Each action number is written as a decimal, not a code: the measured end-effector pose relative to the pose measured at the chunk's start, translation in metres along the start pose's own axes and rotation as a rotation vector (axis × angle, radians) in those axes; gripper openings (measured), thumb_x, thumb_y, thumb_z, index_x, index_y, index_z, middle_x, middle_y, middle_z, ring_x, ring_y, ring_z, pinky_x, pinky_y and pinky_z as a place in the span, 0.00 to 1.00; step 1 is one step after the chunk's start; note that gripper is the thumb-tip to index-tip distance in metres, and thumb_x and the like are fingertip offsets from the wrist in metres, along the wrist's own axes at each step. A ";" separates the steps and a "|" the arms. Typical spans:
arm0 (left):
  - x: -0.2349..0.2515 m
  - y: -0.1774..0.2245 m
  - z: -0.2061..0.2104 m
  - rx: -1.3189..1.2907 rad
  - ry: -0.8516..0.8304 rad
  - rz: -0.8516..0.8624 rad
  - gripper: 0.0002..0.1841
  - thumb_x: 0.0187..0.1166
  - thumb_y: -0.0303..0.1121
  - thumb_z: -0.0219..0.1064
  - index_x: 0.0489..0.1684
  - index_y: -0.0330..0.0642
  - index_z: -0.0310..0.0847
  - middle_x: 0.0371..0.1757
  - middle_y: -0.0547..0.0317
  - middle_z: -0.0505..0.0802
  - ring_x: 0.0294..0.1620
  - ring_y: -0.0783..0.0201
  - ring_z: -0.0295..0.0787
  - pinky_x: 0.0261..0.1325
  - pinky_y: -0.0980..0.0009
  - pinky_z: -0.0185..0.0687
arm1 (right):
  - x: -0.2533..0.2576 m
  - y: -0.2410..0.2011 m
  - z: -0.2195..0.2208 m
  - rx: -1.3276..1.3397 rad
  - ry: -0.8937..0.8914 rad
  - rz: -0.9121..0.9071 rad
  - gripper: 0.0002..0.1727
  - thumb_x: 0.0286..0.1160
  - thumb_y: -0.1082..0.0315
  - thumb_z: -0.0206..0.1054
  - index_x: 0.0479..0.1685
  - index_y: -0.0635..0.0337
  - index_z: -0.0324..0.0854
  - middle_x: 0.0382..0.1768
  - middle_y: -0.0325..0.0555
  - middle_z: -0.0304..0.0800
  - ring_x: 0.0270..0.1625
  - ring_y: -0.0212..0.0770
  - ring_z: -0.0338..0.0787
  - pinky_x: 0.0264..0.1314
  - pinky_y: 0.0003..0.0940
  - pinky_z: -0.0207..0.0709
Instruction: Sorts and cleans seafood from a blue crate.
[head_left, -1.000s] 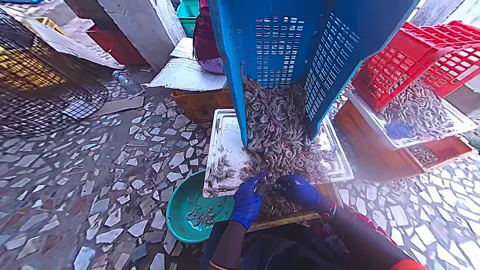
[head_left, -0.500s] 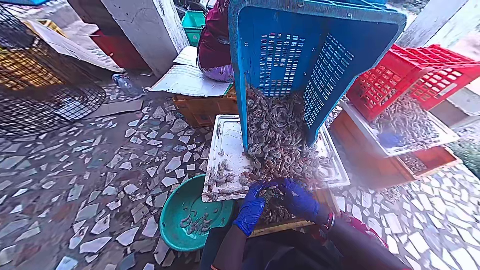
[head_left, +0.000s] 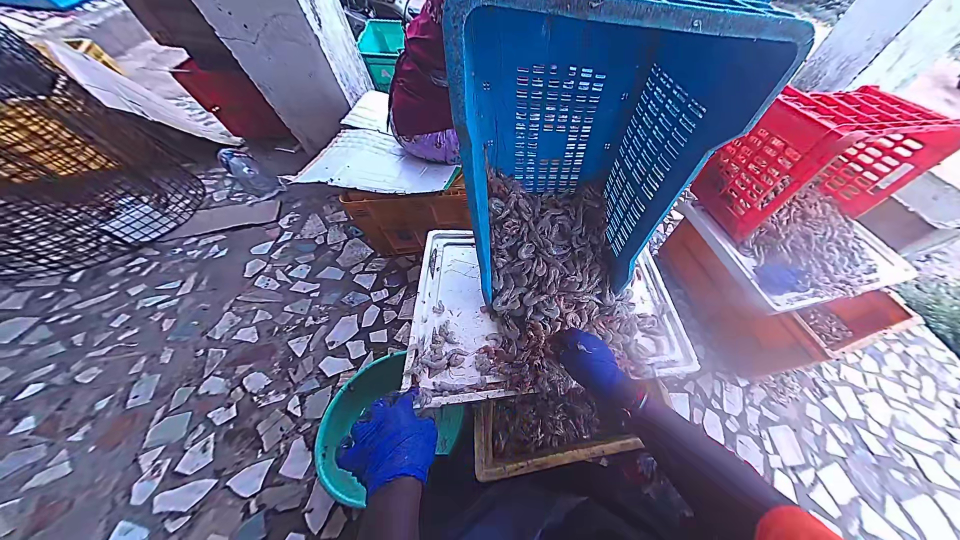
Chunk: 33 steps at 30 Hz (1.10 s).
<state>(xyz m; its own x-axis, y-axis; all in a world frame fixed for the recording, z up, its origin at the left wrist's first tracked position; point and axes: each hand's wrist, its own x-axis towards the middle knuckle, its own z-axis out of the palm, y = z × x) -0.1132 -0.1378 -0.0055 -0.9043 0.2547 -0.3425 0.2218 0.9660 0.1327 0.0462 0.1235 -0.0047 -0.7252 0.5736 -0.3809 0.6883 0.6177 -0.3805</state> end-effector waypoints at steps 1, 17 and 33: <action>0.003 -0.005 0.003 0.039 0.006 -0.033 0.29 0.73 0.36 0.71 0.79 0.61 0.79 0.84 0.43 0.76 0.84 0.30 0.65 0.74 0.21 0.58 | 0.012 -0.008 -0.005 -0.026 -0.002 0.055 0.21 0.81 0.60 0.59 0.71 0.44 0.83 0.69 0.46 0.88 0.72 0.50 0.86 0.72 0.59 0.78; -0.025 0.107 0.013 -0.468 -0.127 0.353 0.29 0.76 0.26 0.62 0.68 0.79 0.87 0.67 0.68 0.93 0.75 0.58 0.83 0.84 0.42 0.57 | 0.000 -0.006 0.010 0.788 -0.102 -0.106 0.17 0.77 0.68 0.68 0.64 0.59 0.82 0.54 0.47 0.90 0.50 0.38 0.91 0.54 0.38 0.87; -0.053 0.135 0.030 -0.102 0.226 0.606 0.12 0.66 0.41 0.73 0.45 0.56 0.97 0.47 0.62 0.98 0.63 0.52 0.90 0.87 0.37 0.45 | -0.039 -0.004 0.018 0.856 0.039 0.001 0.14 0.78 0.68 0.69 0.60 0.55 0.90 0.54 0.42 0.95 0.56 0.32 0.93 0.65 0.34 0.86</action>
<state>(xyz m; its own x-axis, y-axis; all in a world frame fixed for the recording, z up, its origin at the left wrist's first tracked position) -0.0242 -0.0198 0.0030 -0.6871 0.7262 0.0229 0.6903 0.6426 0.3324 0.0717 0.0892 -0.0037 -0.7138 0.6017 -0.3584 0.4536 0.0072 -0.8912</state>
